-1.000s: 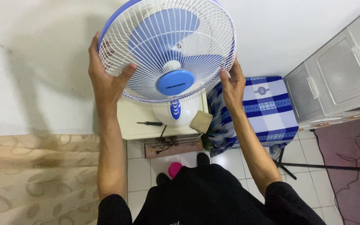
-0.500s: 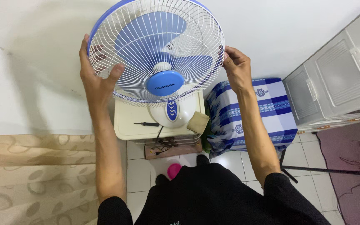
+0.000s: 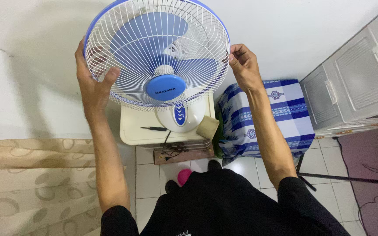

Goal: The person cleans a fan cage with a sponge, then reassembles a standing fan by attaching the front cage, securing it with a screwdriver, and fitting the rear cage. The fan is placed on a small cabinet in a room with tiled flooring.

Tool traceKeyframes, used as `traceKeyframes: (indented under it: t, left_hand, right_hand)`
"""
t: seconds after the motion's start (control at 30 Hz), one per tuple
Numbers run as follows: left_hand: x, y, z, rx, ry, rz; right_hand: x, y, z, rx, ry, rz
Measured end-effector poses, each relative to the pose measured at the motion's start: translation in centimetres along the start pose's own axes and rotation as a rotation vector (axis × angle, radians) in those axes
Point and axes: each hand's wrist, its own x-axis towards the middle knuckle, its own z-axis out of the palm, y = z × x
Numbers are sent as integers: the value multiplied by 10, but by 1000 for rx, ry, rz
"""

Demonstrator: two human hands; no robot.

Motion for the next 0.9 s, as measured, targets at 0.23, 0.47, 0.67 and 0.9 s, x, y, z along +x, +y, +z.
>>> traceKeyframes:
  t: [0.23,0.47,0.67,0.9]
  left_hand:
    - [-1,10,-2,-24,-9,0]
    - [-1,9,2,-36,-18,18]
    - [-7,3,4,-51,-2,64]
    - [-13,-18,10,25,38,145]
  right_hand:
    - [-1,-8,1,-20,-23,0]
    - [11,-54,19,-129,-55,-67]
    - [30,-56,39,-189,-122,-209]
    - [23,-27,57,-331,136,-283]
